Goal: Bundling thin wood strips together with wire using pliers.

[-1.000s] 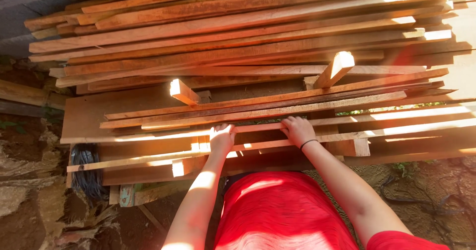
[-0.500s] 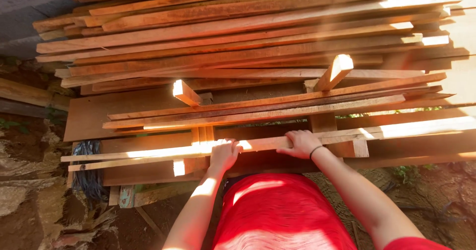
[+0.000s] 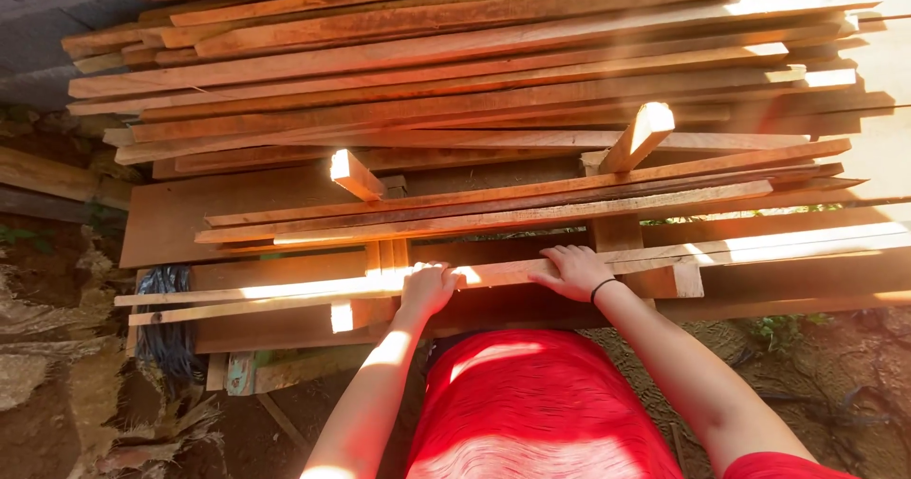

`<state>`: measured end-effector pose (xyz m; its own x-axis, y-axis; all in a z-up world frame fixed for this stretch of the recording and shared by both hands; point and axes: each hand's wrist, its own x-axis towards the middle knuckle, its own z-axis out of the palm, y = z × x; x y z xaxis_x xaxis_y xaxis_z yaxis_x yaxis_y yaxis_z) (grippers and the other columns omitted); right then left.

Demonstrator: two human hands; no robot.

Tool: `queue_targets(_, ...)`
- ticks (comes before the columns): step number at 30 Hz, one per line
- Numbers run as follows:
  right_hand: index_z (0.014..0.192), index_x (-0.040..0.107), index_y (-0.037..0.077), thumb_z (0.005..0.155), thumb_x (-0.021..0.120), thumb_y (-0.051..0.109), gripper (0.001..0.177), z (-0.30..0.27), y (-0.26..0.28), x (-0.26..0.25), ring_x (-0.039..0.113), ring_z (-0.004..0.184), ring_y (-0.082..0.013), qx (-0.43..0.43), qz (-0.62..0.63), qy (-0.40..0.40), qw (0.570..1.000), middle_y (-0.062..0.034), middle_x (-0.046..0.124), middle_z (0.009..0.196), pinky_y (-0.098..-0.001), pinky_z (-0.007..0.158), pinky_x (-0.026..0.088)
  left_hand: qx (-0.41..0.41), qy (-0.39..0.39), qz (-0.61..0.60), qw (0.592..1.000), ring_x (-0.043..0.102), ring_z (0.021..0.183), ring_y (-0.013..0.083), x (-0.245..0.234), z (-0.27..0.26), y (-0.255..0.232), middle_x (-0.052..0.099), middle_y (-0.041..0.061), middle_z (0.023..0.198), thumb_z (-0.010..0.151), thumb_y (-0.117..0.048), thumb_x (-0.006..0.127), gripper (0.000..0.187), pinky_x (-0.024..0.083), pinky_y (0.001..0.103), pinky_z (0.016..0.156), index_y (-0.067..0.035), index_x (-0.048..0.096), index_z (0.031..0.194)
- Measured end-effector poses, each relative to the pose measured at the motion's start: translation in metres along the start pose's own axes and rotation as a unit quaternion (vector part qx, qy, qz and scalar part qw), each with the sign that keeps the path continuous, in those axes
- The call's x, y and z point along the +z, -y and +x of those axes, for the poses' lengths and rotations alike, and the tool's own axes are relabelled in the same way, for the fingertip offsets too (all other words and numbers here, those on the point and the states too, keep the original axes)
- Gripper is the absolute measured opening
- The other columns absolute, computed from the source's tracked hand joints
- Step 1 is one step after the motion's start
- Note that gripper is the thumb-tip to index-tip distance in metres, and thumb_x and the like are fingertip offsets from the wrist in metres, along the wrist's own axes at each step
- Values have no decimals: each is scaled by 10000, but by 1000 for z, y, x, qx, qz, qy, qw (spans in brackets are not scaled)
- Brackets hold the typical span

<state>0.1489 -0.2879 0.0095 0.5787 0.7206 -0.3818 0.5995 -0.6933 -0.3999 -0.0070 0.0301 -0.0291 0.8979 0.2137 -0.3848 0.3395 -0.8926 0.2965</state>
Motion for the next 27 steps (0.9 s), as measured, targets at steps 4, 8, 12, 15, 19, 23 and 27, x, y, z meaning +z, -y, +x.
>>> queue_targets(4,1320,619,228,949,611,553,493,18,0,-1,708,1028,-279,-59,1,-256,965,-28,700,1148,-429,866,551,18,-91,-18,996,715,1011,324,-53,6,-20,744,89,987,979,-479,526,389,525,485,956,-235,704,1223)
queue_targets(8,1357,629,256,842,698,572,608,30,5,-7,597,1174,-207,-24,-141,-396,907,45,628,1277,-357,920,465,50,-245,71,966,712,877,310,-90,-4,-54,699,66,868,960,-435,623,324,524,499,889,-183,697,1149)
queue_targets(12,1307,652,253,761,783,491,610,51,-2,-3,584,1176,-255,-24,-171,-414,894,18,609,1236,-400,951,443,14,-253,124,959,715,762,286,-93,6,-62,678,20,714,930,-486,653,313,569,477,715,-237,703,1112)
queue_targets(15,1164,652,295,768,780,421,434,73,-8,5,559,1115,-222,-2,-175,-429,886,47,569,1094,-377,923,427,37,-295,142,944,575,1154,200,-53,29,-34,648,-22,1183,801,-317,826,519,483,415,981,-259,665,1291)
queue_targets(19,1112,634,269,781,800,397,391,65,-8,-3,558,1062,-191,-16,-181,-408,895,52,551,1056,-353,880,434,29,-307,137,941,536,1156,159,-33,47,-24,598,-58,1149,748,-316,855,513,437,389,1020,-286,655,1220)
queue_targets(23,1126,658,230,820,753,364,347,49,-4,-6,621,999,-254,-72,-132,-378,914,3,562,1068,-372,825,520,40,-278,70,957,561,1129,176,-34,44,-13,608,-33,1100,747,-317,851,437,391,402,1045,-253,643,1126)
queue_targets(27,1135,670,216,893,709,344,276,24,-2,-20,662,992,-282,-101,-79,-347,929,-24,579,1097,-389,848,552,64,-200,24,977,595,1131,180,-44,28,-7,634,-80,1101,836,-406,770,383,384,416,1026,-345,613,1180)
